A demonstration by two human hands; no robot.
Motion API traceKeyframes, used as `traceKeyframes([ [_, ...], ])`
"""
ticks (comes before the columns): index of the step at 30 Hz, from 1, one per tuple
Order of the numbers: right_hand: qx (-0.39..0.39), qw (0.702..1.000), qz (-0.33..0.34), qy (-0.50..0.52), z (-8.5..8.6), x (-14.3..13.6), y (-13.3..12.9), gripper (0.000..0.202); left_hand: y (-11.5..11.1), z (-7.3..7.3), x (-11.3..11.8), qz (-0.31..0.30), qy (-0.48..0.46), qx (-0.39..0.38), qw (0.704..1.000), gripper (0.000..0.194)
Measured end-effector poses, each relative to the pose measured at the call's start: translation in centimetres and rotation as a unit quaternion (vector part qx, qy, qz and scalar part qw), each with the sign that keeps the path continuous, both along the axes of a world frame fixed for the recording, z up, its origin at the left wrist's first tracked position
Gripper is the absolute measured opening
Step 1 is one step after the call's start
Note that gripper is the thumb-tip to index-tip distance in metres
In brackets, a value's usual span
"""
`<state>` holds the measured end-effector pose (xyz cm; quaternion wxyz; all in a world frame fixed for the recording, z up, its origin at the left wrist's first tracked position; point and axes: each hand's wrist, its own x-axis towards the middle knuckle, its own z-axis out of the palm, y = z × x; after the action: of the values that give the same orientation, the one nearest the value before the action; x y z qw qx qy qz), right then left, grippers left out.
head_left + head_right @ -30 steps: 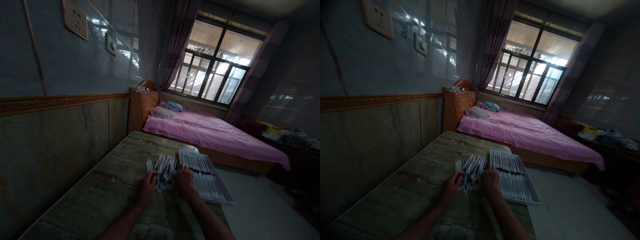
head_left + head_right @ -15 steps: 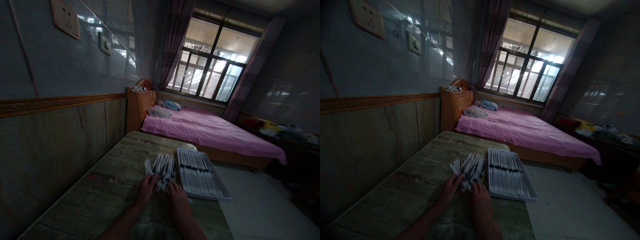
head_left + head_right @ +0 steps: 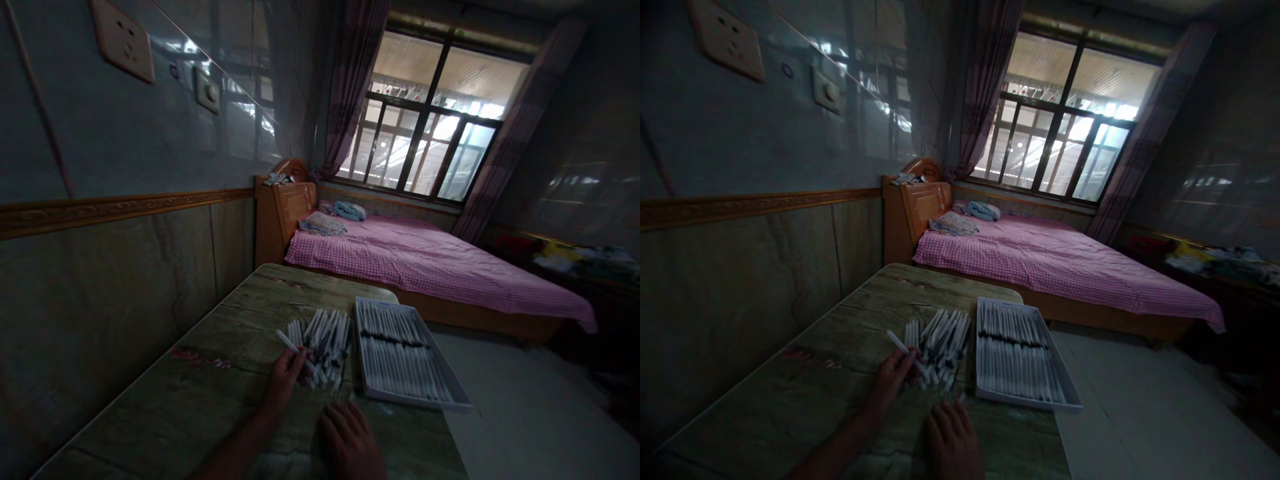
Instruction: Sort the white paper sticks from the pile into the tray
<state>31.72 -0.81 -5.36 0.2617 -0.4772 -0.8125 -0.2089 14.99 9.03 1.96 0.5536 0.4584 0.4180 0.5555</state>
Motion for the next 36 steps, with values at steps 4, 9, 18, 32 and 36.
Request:
traceKeyframes([
  [4, -0.033, 0.998, 0.013, 0.058, 0.2, 0.0, -0.6, 0.024, -0.2, 0.3, -0.2, -0.009, -0.037, -0.025, 0.999, 0.044],
  [9, -0.160, 0.983, -0.052, 0.067, 2.9, 0.6, -2.0, 0.020, 0.0, -0.1, 0.0, -0.060, -0.082, -0.058, 0.993, 0.038],
  [18, -0.309, 0.911, -0.274, -0.015, 8.6, -1.1, -0.7, 0.039, -0.5, 0.0, 0.6, -0.120, -0.118, -0.094, 0.981, 0.043],
  [32, -0.206, 0.943, -0.234, 0.113, 3.8, 1.5, -0.5, 0.027, 0.3, -0.5, 0.5, -0.048, -0.201, -0.149, 0.967, 0.029],
  [36, -0.119, 0.965, -0.159, 0.174, 0.9, 2.5, -0.5, 0.031, 0.6, -0.5, 0.7, -0.042, -0.235, -0.175, 0.955, 0.020],
])
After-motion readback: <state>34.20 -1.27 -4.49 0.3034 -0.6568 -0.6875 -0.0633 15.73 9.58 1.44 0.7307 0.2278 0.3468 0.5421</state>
